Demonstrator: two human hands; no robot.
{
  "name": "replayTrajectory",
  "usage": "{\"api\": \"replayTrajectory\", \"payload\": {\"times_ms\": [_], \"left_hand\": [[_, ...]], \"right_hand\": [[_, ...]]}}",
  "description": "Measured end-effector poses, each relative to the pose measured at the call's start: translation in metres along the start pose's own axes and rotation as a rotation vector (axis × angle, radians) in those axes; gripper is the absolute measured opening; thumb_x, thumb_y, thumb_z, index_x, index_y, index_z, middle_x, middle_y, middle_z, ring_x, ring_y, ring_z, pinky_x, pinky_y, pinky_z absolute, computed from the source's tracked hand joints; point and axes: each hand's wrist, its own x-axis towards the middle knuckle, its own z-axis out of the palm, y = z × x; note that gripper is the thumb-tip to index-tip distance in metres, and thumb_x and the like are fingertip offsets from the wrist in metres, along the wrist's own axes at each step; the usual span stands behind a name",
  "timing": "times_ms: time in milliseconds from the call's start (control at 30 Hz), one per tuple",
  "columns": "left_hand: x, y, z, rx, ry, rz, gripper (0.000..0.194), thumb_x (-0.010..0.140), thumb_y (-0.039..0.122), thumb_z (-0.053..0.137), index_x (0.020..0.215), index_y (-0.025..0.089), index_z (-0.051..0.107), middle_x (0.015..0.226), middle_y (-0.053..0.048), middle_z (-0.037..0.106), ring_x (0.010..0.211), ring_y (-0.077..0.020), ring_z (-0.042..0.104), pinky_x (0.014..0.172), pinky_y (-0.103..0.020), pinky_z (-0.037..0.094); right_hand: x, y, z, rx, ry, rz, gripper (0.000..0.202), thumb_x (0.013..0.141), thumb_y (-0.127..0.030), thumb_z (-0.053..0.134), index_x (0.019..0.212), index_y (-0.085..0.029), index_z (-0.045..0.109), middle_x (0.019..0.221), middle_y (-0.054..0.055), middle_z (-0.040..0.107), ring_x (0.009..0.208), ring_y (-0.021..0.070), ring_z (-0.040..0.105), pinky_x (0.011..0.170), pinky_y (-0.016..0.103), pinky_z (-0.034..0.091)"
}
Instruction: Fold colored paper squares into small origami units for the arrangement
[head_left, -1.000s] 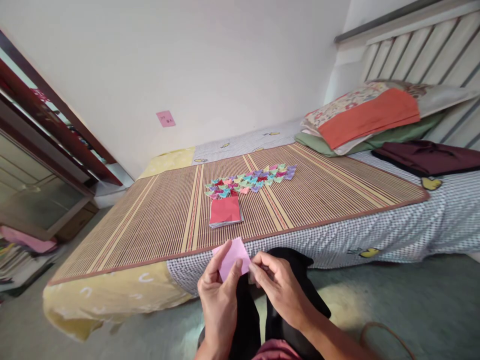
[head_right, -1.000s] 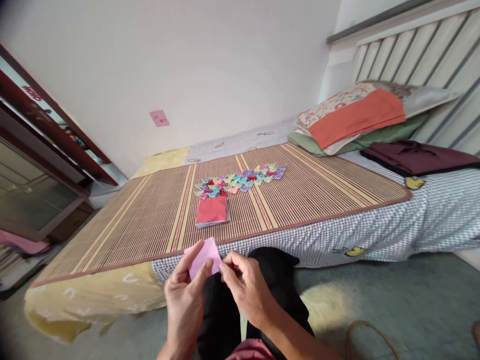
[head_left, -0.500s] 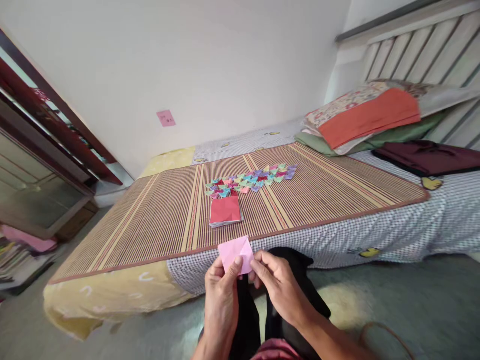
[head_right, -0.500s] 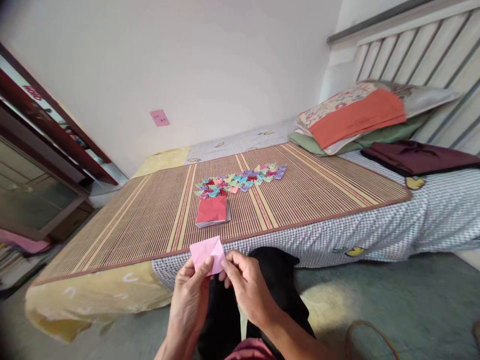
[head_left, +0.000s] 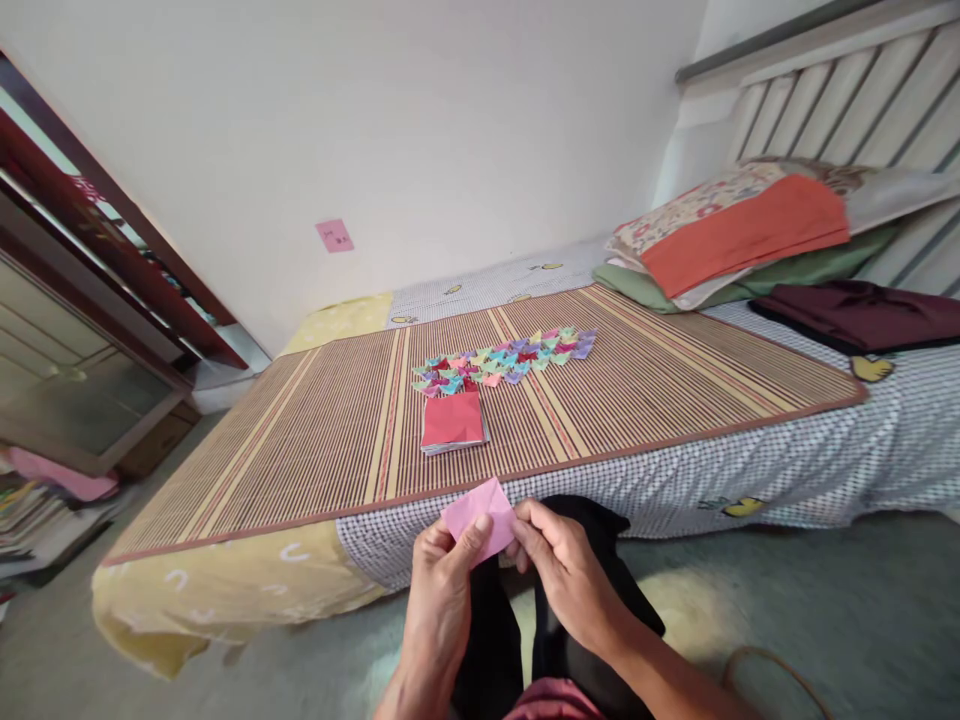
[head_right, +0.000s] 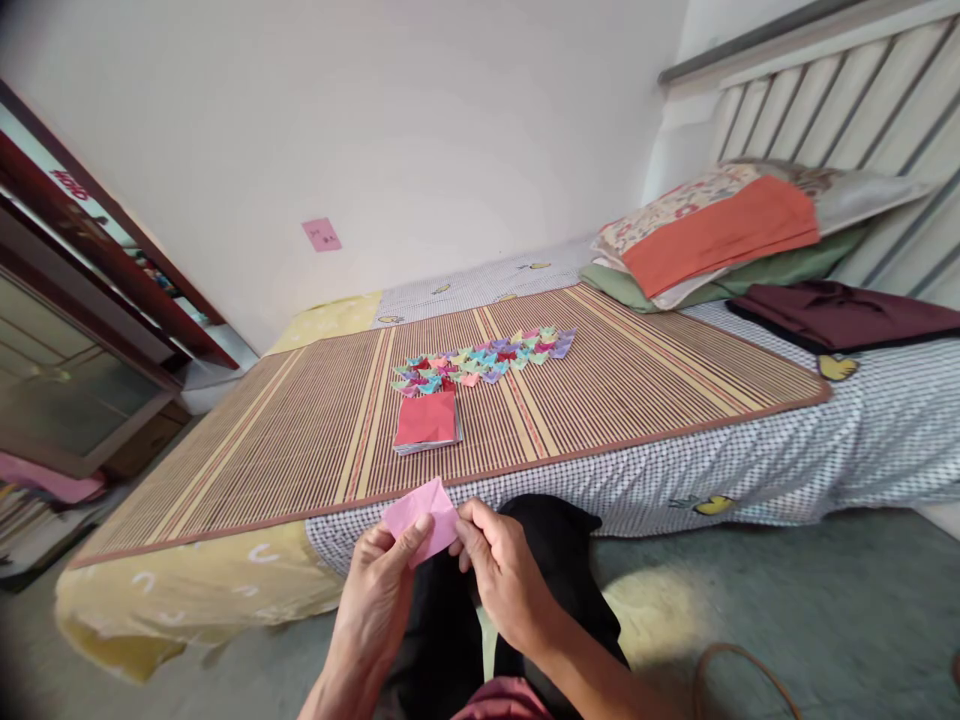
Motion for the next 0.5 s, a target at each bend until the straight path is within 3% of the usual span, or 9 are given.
{"api": "replayTrajectory", "payload": {"times_ms": [300,400,500], "left_hand": [[0.004,-0.005,-0.019,-0.03,0.237,0.09,0.033,0.075,0.043,0.092,0.073,0.015,0.075,0.065,0.0,0.067,0.062,-0.013,0.055,0.065,-0.025,0.048],[0.007,-0.003,-0.022,-0.123,0.233,0.051,0.039,0.07,0.042,0.096,0.065,0.017,0.067,0.061,0.002,0.064,0.059,-0.0122,0.054,0.067,-0.026,0.05],[0.007,-0.003,-0.018,-0.15,0.119,-0.003,0.037,0.071,0.042,0.095,0.069,0.017,0.068,0.065,0.001,0.064,0.061,-0.0139,0.058,0.07,-0.029,0.052]], "right_hand": [[-0.001,0.001,-0.003,-0.065,-0.052,0.027,0.038,0.111,-0.041,0.044,0.078,-0.024,0.051,0.067,-0.003,0.057,0.061,0.0146,0.057,0.064,0.025,0.045],[0.0,0.001,-0.004,-0.037,-0.068,0.063,0.039,0.11,-0.043,0.045,0.078,-0.023,0.05,0.068,-0.003,0.058,0.061,0.0147,0.058,0.063,0.025,0.045],[0.001,0.002,-0.004,-0.021,-0.054,0.076,0.04,0.11,-0.046,0.045,0.077,-0.023,0.051,0.067,-0.003,0.058,0.06,0.0147,0.057,0.062,0.025,0.045]]}}
